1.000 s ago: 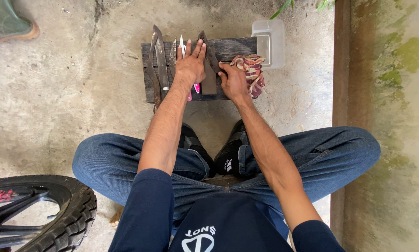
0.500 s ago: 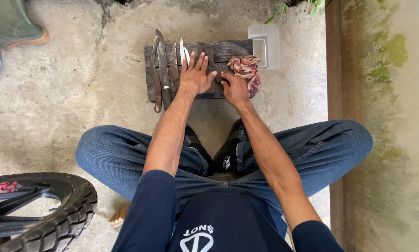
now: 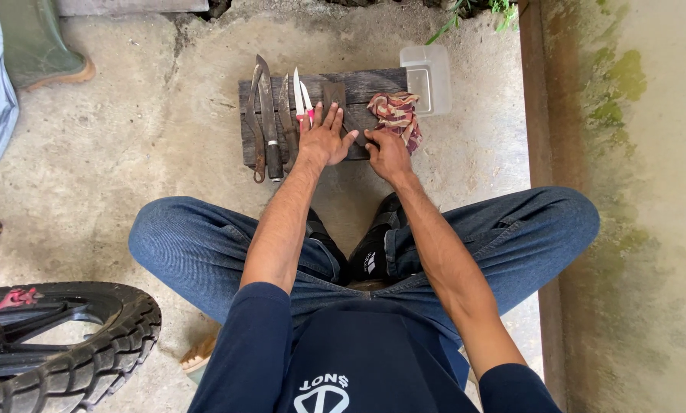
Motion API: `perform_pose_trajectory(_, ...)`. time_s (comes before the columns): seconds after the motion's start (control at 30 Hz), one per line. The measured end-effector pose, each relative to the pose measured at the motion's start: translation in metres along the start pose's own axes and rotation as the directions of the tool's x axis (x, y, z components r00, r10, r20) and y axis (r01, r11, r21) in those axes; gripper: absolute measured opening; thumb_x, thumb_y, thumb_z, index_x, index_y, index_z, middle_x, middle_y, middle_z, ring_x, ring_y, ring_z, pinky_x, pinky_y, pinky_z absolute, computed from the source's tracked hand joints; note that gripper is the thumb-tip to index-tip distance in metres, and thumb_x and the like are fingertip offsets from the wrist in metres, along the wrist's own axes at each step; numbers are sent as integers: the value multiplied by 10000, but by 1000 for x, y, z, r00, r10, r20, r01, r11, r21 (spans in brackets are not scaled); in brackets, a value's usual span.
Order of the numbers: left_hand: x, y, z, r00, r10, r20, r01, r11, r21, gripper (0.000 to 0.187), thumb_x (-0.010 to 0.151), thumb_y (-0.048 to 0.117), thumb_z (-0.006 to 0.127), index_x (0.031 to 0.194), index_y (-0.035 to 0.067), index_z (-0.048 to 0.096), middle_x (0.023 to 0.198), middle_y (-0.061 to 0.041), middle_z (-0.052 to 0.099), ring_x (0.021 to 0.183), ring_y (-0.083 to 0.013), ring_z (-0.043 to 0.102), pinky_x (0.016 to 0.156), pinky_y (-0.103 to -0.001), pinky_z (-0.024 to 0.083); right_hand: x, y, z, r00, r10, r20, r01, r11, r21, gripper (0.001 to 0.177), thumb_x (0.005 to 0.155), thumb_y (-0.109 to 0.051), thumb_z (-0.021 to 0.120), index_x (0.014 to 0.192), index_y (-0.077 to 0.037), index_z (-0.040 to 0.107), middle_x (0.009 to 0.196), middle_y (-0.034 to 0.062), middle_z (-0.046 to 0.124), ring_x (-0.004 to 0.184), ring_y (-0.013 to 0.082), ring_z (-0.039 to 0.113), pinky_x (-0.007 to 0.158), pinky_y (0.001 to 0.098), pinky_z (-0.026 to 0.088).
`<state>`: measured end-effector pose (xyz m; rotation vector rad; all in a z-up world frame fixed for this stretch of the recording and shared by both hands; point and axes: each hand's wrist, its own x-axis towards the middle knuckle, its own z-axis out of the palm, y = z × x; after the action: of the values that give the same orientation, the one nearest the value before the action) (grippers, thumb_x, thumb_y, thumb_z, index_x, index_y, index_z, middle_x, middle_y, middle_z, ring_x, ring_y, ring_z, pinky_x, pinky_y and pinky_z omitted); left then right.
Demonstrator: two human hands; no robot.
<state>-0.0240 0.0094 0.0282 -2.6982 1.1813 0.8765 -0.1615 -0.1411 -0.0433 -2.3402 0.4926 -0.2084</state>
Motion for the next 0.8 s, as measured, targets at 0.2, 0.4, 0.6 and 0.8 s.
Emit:
perform_pose_trajectory(0.2, -11, 6, -1, 1000, 1, -17, -1, 1000, -5, 785, 1060, 653, 94, 1668, 164, 179, 1744, 6, 113, 1597, -321, -9, 1287, -553, -36, -5, -14, -21, 995, 89, 54, -88, 996, -25, 284, 923, -221, 716, 1201, -245, 772, 1182, 55, 765, 1171, 332, 681, 1030, 485, 532)
perform_pose_trajectory(0.4, -19, 9, -5, 1000, -3, -7, 3, 1000, -3, 799, 1051, 671, 104, 1671, 169, 157, 1746, 15, 80, 1596, -317, -24, 1290, -557, -51, -8, -20, -27, 988, 138, 61, -135, 989, -53, 295, 935, -242, 705, 1222, -273, 765, 1227, 40, 753, 1200, 324, 667, 1043, 476, 528)
perform_pose_trajectory(0.6, -4, 3, 3, 1000, 2, -29, -2, 1000, -5, 757, 1073, 632, 130, 1669, 168, 172, 1745, 10, 103, 1596, -318, -13, 1292, -555, -21, -9, -29, -26, 992, 114, 57, -113, 993, -34, 302, 975, -232, 659, 1264, -236, 747, 1209, 118, 747, 1186, 373, 670, 1042, 500, 525)
perform_pose_trajectory(0.8, 6, -2, -1, 1000, 8, -27, -8, 1000, -11, 753, 1076, 625, 124, 1670, 164, 165, 1745, 2, 99, 1595, -319, -16, 1289, -561, -25, -2, -24, -20, 998, 58, 32, -56, 996, -63, 299, 988, -216, 654, 1274, -211, 744, 1136, 167, 750, 1138, 399, 683, 1019, 518, 532)
